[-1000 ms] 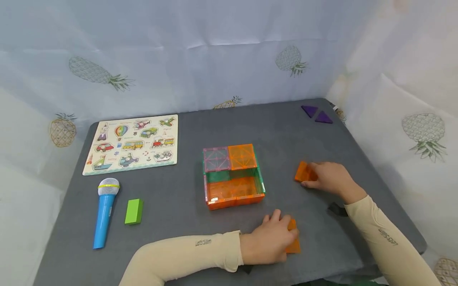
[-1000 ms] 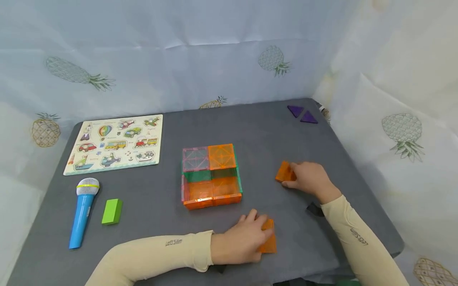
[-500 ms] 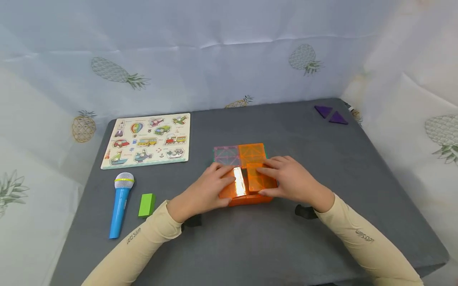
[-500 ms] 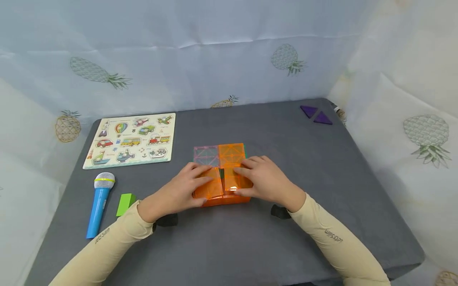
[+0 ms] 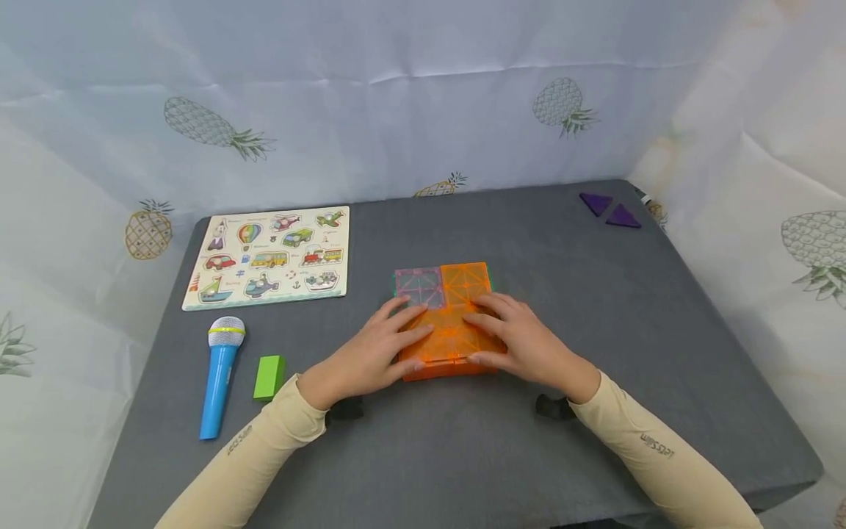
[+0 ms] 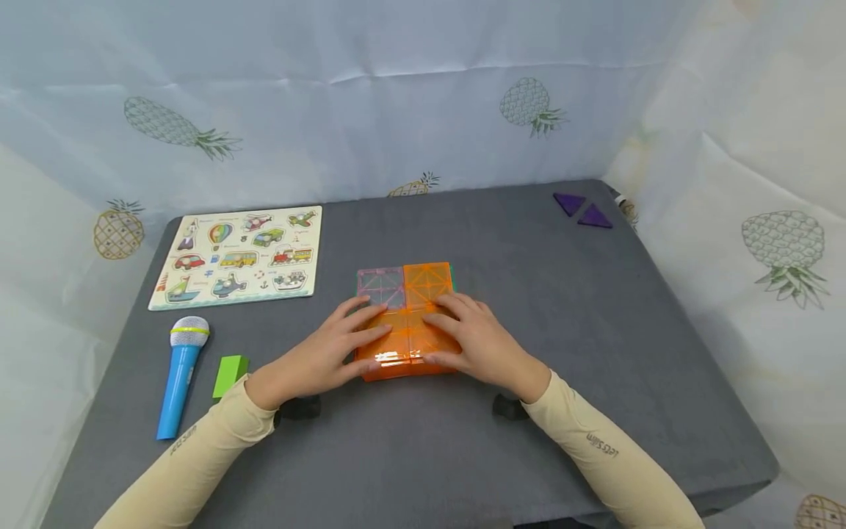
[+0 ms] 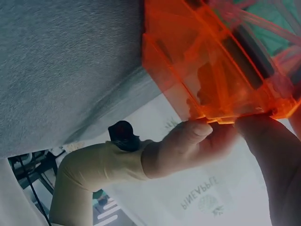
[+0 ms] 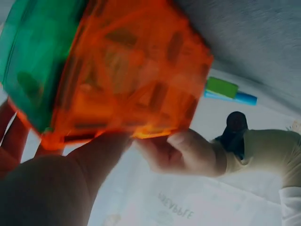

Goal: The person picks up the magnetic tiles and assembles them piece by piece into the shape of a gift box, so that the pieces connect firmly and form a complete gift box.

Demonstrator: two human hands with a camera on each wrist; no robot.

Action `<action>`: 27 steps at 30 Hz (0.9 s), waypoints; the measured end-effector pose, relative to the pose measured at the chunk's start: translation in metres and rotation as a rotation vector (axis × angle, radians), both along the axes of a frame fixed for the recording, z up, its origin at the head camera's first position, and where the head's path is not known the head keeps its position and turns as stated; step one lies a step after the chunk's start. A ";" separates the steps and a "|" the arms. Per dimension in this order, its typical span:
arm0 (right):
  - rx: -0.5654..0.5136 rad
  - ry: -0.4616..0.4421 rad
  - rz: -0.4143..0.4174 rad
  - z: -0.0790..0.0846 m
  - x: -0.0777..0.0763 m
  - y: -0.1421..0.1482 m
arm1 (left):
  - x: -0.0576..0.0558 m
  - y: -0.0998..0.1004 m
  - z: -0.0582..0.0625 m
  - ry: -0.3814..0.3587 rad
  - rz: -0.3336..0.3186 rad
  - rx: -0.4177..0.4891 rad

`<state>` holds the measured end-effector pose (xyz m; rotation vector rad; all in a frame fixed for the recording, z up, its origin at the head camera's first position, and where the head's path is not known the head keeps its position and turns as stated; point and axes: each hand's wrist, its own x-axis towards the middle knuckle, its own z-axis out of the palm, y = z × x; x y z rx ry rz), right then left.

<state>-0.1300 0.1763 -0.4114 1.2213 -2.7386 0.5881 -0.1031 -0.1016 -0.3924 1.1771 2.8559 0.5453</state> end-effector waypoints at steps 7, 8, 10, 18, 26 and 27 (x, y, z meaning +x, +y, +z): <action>-0.052 -0.022 -0.069 -0.030 0.009 -0.001 | 0.001 -0.001 -0.022 -0.016 0.016 0.062; -0.063 -0.024 -0.076 -0.031 0.009 -0.001 | 0.002 0.000 -0.026 0.008 0.015 0.071; -0.093 -0.028 -0.070 -0.033 0.008 0.000 | 0.002 0.001 -0.033 0.062 0.015 0.087; -0.307 0.071 -0.086 -0.033 -0.038 0.039 | 0.013 0.002 -0.059 -0.122 0.147 0.384; 0.073 -0.222 -0.603 -0.030 -0.201 0.161 | 0.022 -0.002 -0.087 -0.481 0.365 0.541; 0.110 -0.290 -0.636 -0.031 -0.215 0.177 | 0.019 0.000 -0.087 -0.485 0.357 0.544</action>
